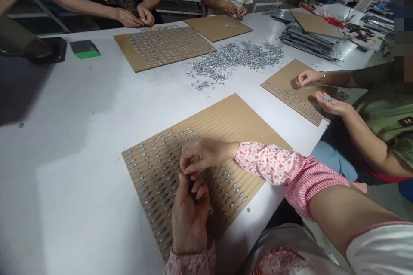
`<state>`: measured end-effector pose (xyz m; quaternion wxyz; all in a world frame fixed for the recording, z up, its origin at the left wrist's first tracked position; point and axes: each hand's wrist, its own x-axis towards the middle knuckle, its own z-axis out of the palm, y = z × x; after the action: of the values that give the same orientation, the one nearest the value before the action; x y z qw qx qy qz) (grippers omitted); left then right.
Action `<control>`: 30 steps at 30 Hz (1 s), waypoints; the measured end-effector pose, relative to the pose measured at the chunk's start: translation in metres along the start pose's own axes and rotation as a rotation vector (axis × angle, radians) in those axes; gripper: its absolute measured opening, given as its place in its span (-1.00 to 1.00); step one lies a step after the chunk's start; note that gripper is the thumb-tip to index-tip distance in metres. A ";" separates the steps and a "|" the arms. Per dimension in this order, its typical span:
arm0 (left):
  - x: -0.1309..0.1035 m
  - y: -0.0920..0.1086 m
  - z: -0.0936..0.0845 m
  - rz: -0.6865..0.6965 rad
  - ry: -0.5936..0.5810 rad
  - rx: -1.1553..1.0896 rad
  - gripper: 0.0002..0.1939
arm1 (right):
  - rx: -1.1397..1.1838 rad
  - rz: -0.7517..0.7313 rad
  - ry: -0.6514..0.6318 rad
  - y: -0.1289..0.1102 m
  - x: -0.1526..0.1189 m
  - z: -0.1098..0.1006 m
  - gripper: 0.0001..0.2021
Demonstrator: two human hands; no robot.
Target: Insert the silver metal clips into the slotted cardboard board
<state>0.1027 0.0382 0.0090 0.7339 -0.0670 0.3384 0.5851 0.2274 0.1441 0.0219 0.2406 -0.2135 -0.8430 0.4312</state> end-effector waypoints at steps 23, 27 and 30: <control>-0.002 0.007 0.001 -0.063 0.015 -0.023 -0.79 | -0.484 0.653 0.505 0.077 0.064 -0.005 -0.87; -0.003 0.007 0.000 -0.080 -0.026 -0.072 -0.81 | -0.170 0.490 0.455 0.054 0.048 -0.005 -0.84; -0.003 0.008 0.000 -0.136 -0.048 -0.146 -0.80 | 0.076 0.226 0.165 0.024 0.025 -0.009 -0.83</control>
<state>0.0951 0.0387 0.0134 0.7729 -0.1291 0.2719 0.5585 0.2167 0.1771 0.0121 0.2666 -0.3325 -0.7740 0.4683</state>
